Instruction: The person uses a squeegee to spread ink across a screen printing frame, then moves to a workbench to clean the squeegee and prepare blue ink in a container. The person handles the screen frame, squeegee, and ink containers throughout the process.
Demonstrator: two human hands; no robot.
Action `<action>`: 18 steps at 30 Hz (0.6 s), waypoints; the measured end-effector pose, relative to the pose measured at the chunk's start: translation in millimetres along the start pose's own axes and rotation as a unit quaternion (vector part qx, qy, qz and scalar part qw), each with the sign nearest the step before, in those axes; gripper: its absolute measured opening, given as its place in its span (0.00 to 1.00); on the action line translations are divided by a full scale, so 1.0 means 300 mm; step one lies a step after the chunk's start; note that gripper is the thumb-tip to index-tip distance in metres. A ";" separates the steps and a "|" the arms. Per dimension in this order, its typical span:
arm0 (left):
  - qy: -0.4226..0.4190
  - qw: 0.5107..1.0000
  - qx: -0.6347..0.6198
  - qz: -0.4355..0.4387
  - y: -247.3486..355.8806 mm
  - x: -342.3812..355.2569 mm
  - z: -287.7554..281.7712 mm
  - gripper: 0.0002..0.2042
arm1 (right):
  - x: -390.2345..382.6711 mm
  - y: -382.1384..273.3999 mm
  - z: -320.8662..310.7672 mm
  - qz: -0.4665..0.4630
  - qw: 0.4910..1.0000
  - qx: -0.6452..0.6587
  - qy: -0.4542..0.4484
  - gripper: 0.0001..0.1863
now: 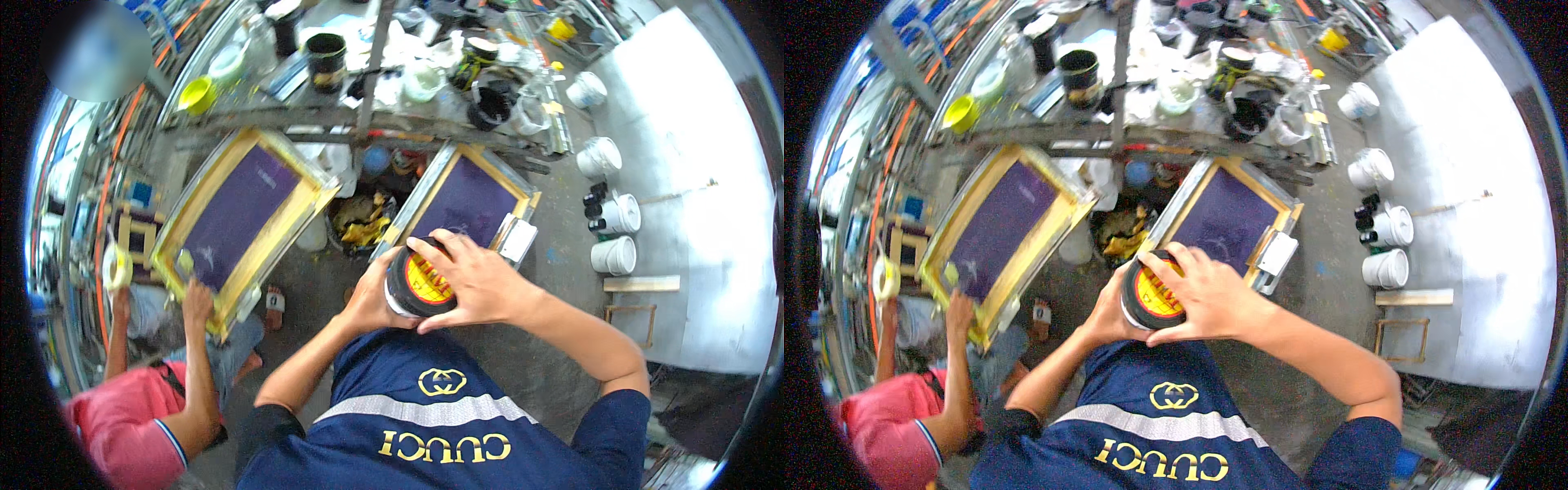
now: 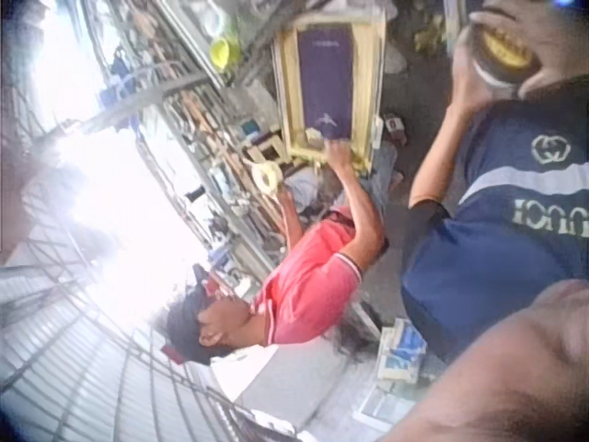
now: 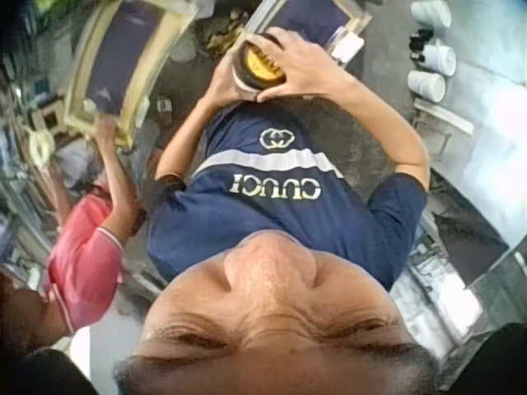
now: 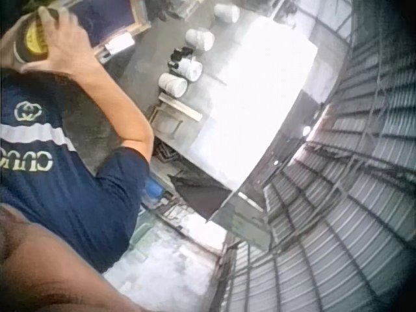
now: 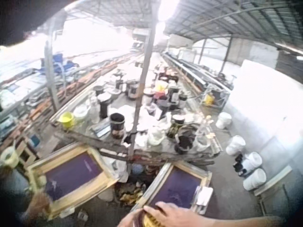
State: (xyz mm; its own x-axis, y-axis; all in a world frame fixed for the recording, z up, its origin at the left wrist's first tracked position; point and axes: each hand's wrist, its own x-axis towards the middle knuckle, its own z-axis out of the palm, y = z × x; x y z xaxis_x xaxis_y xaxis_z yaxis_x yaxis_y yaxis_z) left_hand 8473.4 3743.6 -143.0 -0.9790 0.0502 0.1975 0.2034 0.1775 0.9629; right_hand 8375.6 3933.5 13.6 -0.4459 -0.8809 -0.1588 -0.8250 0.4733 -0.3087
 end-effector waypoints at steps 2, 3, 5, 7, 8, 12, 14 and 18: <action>0.056 0.988 0.139 0.029 0.000 0.020 0.038 0.57 | 0.012 -0.032 0.011 0.127 0.991 0.006 -0.030 0.66; 0.057 0.983 0.164 0.052 -0.017 0.023 0.049 0.56 | 0.027 -0.038 0.024 0.168 0.985 0.010 -0.023 0.67; 0.068 0.984 0.157 0.050 -0.003 0.019 0.058 0.55 | 0.051 -0.059 0.067 0.204 0.979 0.005 0.018 0.62; 0.044 0.991 0.127 0.028 0.006 0.005 0.049 0.56 | 0.045 -0.077 0.102 0.196 0.979 0.007 0.060 0.53; 0.027 0.993 0.115 0.019 0.002 -0.010 0.043 0.56 | 0.038 -0.074 0.111 0.187 0.981 0.023 0.050 0.49; 0.003 0.997 0.074 0.002 -0.086 -0.049 0.060 0.59 | 0.015 -0.041 0.132 0.069 0.996 -0.011 0.059 0.48; -0.026 0.999 0.041 0.007 -0.115 -0.038 0.058 0.59 | 0.016 -0.010 0.118 -0.004 0.999 -0.020 0.046 0.48; -0.094 0.990 0.086 0.060 -0.088 0.006 0.023 0.60 | 0.034 0.056 0.077 -0.115 0.993 -0.014 -0.024 0.49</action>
State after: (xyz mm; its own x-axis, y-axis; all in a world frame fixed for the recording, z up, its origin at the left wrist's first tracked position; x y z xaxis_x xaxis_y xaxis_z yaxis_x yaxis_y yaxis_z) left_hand 8466.4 3745.8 -169.4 -0.9310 0.2602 0.2561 0.3338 0.3223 0.8859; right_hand 8365.1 3932.3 -15.0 -0.2278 -0.9648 -0.1316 -0.9126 0.2586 -0.3165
